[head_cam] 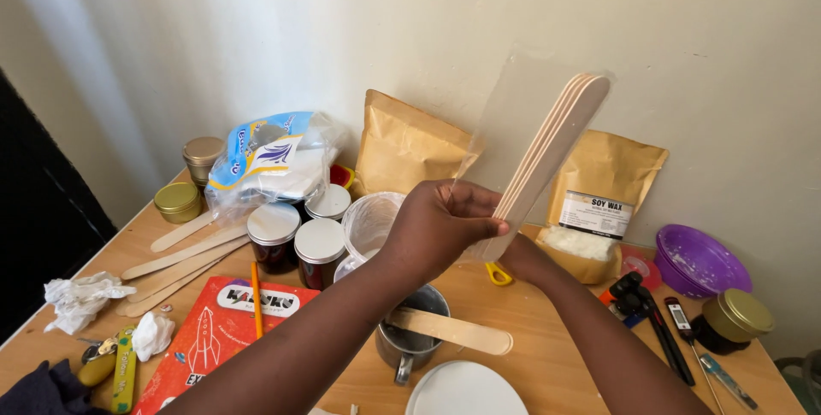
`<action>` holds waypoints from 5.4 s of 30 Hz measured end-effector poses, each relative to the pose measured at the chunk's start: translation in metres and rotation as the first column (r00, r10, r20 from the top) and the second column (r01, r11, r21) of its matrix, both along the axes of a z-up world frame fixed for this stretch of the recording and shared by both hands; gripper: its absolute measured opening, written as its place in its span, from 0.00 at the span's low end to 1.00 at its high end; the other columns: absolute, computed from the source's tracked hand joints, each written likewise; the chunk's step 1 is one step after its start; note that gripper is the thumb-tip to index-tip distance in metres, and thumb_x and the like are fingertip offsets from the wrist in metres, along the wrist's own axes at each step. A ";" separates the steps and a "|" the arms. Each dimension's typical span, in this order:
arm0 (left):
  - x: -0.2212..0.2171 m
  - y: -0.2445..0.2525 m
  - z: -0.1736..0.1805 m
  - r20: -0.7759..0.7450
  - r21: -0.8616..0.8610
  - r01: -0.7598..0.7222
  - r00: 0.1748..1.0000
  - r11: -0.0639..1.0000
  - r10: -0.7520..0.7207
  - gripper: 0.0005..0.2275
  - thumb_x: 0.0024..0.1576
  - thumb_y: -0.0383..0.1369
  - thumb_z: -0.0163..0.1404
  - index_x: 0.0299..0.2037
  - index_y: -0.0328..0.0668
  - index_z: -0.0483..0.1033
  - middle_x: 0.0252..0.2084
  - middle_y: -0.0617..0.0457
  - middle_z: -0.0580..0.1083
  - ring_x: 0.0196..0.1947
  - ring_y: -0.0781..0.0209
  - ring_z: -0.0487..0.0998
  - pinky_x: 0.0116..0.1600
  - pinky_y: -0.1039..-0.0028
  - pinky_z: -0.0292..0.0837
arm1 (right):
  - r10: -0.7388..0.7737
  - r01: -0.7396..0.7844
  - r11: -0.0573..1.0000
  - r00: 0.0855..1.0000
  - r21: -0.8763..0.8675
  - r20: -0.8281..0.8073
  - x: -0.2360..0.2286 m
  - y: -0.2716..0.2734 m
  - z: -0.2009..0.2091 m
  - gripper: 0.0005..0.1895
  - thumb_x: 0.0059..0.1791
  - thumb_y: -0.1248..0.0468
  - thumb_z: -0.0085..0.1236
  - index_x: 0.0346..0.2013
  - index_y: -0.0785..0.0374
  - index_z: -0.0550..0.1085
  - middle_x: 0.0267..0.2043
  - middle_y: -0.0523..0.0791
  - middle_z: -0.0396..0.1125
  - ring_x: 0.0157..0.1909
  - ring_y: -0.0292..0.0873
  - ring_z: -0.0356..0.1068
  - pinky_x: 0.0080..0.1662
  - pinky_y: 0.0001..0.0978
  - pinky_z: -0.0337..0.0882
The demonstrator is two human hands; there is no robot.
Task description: Organizing various candle making supplies on a table and wiping down the workspace.
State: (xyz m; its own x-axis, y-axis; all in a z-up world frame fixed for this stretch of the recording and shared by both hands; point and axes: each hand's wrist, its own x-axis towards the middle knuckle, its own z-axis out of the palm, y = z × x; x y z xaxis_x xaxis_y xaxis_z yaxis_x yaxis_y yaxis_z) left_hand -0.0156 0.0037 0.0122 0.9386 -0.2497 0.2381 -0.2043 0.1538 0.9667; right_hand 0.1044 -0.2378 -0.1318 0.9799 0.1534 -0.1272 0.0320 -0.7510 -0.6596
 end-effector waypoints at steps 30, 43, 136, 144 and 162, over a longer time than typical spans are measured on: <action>0.008 0.030 0.021 -0.042 -0.109 -0.041 0.998 0.993 0.036 0.15 0.42 0.20 0.59 0.41 0.29 0.78 0.31 0.44 0.79 0.30 0.64 0.78 0.39 0.74 0.78 | 0.147 -0.149 0.989 0.986 0.023 0.077 0.043 0.021 0.036 0.14 0.43 0.55 0.51 0.29 0.65 0.70 0.26 0.47 0.57 0.29 0.46 0.57 0.31 0.36 0.58; 0.007 0.026 0.021 -0.020 -0.112 -0.037 0.999 0.993 0.035 0.14 0.43 0.21 0.60 0.40 0.28 0.78 0.30 0.43 0.79 0.28 0.65 0.78 0.36 0.77 0.78 | 0.404 -0.315 0.877 0.893 -0.363 0.199 0.031 0.042 0.016 0.27 0.45 0.48 0.50 0.52 0.62 0.65 0.56 0.50 0.58 0.60 0.53 0.52 0.56 0.51 0.55; -0.009 0.040 0.028 -0.219 -0.086 -0.245 0.950 0.966 0.221 0.13 0.41 0.22 0.60 0.37 0.34 0.79 0.29 0.47 0.80 0.28 0.65 0.77 0.33 0.79 0.74 | 0.712 -0.713 0.691 0.700 -0.121 -0.058 -0.111 0.005 0.016 0.08 0.49 0.64 0.44 0.32 0.56 0.73 0.37 0.39 0.65 0.40 0.37 0.67 0.43 0.27 0.65; -0.013 0.047 0.024 -0.182 -0.129 -0.193 0.969 0.973 0.169 0.13 0.42 0.21 0.58 0.38 0.31 0.79 0.31 0.43 0.80 0.28 0.63 0.78 0.34 0.78 0.75 | 0.704 -0.721 0.693 0.684 -0.029 -0.188 -0.082 0.010 0.030 0.04 0.41 0.67 0.53 0.25 0.54 0.74 0.30 0.37 0.64 0.31 0.31 0.63 0.34 0.22 0.63; 0.013 0.017 -0.006 -0.187 -0.047 -0.064 0.981 0.997 0.054 0.18 0.42 0.24 0.60 0.44 0.28 0.76 0.33 0.44 0.77 0.30 0.64 0.77 0.38 0.76 0.78 | 0.040 -0.257 0.672 0.949 0.694 0.313 -0.046 0.041 0.086 0.18 0.51 0.58 0.45 0.50 0.66 0.70 0.40 0.50 0.70 0.37 0.41 0.71 0.34 0.30 0.73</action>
State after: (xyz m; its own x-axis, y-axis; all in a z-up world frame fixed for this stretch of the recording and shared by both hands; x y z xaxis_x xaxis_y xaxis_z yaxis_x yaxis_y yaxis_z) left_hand -0.0028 0.0208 0.0057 0.9805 -0.1840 0.0697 -0.0324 0.1989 0.9795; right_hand 0.0581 -0.1965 -0.0462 0.9136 0.2365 0.3307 0.3440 -0.0161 -0.9388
